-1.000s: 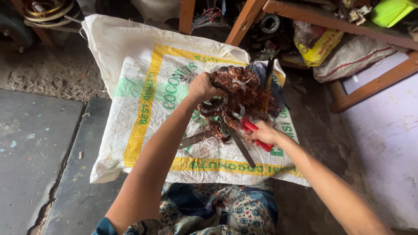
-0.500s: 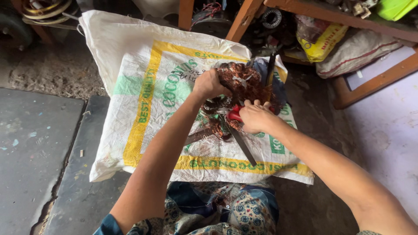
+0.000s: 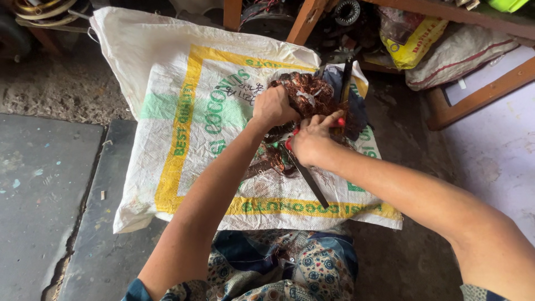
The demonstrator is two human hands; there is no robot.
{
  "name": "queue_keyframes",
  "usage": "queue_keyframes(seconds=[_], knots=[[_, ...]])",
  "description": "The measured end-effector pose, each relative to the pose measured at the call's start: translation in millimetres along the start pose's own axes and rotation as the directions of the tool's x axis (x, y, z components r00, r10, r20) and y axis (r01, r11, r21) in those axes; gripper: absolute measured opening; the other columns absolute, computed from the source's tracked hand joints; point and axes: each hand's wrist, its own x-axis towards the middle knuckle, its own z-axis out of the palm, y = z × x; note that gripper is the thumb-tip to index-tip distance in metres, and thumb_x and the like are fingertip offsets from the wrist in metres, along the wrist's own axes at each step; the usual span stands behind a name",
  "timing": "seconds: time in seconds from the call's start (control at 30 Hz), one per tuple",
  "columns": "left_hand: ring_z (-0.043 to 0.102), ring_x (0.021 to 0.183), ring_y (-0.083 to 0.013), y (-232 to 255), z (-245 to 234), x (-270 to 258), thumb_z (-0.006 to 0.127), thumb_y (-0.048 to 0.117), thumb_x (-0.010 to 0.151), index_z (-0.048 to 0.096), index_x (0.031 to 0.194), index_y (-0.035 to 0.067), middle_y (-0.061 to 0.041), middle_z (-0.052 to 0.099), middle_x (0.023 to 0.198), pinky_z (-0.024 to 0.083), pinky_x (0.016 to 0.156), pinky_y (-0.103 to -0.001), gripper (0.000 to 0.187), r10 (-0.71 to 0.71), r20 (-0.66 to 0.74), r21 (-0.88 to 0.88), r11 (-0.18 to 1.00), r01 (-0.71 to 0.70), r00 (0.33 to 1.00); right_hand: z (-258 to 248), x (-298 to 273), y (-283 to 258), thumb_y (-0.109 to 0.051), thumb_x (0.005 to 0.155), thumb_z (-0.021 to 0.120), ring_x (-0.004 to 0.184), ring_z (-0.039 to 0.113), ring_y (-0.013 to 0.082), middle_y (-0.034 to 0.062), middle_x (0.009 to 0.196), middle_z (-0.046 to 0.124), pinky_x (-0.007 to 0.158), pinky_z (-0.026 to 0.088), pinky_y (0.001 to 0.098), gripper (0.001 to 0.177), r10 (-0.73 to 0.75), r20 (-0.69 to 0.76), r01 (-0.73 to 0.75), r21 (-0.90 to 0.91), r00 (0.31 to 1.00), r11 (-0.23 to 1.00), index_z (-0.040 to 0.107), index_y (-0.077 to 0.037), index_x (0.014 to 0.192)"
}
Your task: The person strips copper wire from an appliance motor part using shears and pliers, pulling the copper away from the metal frame and cutting it into smaller pieces.
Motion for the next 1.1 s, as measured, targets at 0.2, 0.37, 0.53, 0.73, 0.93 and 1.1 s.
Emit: queue_keyframes(seconds=[0.2, 0.37, 0.53, 0.73, 0.93, 1.1], knots=[[0.066, 0.087, -0.0227, -2.9, -0.3, 6.1, 0.087, 0.045, 0.071, 0.062, 0.108, 0.003, -0.011, 0.067, 0.097, 0.056, 0.078, -0.036, 0.061, -0.067, 0.023, -0.074, 0.995, 0.069, 0.997, 19.7, 7.0, -33.7, -0.026, 0.088, 0.068, 0.122, 0.045, 0.0567, 0.0328, 0.135, 0.046, 0.090, 0.018, 0.0903, 0.047, 0.021, -0.207, -0.090, -0.329, 0.978, 0.940, 0.065, 0.001, 0.127], [0.067, 0.082, -0.0224, 0.9, -2.2, 7.4, 0.087, 0.043, 0.072, 0.061, 0.107, 0.002, -0.010, 0.067, 0.094, 0.058, 0.073, -0.036, 0.060, -0.059, 0.092, -0.077, 0.995, 0.067, 0.994, 47.3, 16.0, -19.6, -0.026, 0.094, 0.058, 0.097, 0.060, 0.0431, 0.0312, 0.115, 0.059, 0.080, 0.044, 0.0697, 0.039, -0.101, -0.347, -0.045, -0.388, 0.932, 0.920, 0.071, 0.006, 0.111], [0.066, 0.081, -0.0206, 6.5, -3.9, 8.8, 0.089, 0.043, 0.073, 0.061, 0.108, 0.002, -0.009, 0.067, 0.094, 0.057, 0.072, -0.035, 0.061, -0.056, 0.130, -0.037, 0.997, 0.062, 0.990, 67.4, 24.1, 5.0, -0.020, 0.096, 0.054, 0.077, 0.061, 0.0262, 0.0186, 0.093, 0.062, 0.073, 0.053, 0.0492, 0.027, -0.168, -0.437, 0.047, -0.275, 0.884, 0.960, 0.072, 0.000, 0.088], [0.063, 0.078, -0.0187, 6.9, -1.9, 8.5, 0.089, 0.041, 0.073, 0.060, 0.108, 0.002, -0.007, 0.064, 0.093, 0.056, 0.068, -0.033, 0.060, -0.052, 0.112, -0.030, 0.998, 0.056, 0.992, 67.0, 45.8, 22.9, -0.005, 0.088, 0.055, 0.074, 0.060, 0.0211, 0.0110, 0.079, 0.060, 0.081, 0.052, 0.0527, 0.016, -0.250, -0.314, 0.160, -0.283, 0.916, 0.945, 0.070, -0.004, 0.081], [0.063, 0.078, -0.0174, -2.0, -5.4, 15.4, 0.090, 0.044, 0.072, 0.060, 0.111, 0.001, -0.009, 0.067, 0.097, 0.057, 0.067, -0.031, 0.065, -0.017, 0.192, -0.053, 0.998, 0.028, 0.981, 80.4, 66.4, 38.1, 0.005, 0.071, 0.055, 0.066, 0.057, 0.0195, 0.0156, 0.090, 0.055, 0.065, 0.055, 0.0424, 0.020, -0.271, -0.356, 0.208, -0.205, 0.894, 0.956, 0.066, -0.003, 0.087], [0.069, 0.083, -0.0175, -16.8, -8.5, 24.0, 0.093, 0.038, 0.068, 0.071, 0.105, -0.001, -0.011, 0.073, 0.099, 0.060, 0.078, -0.029, 0.058, 0.091, 0.236, -0.141, 0.988, -0.059, 0.968, 102.1, 87.9, 53.2, -0.004, 0.065, 0.064, 0.065, 0.052, 0.0171, 0.0129, 0.089, 0.053, 0.060, 0.045, 0.0355, 0.026, -0.316, -0.373, 0.256, -0.202, 0.872, 0.945, 0.061, -0.004, 0.091]])
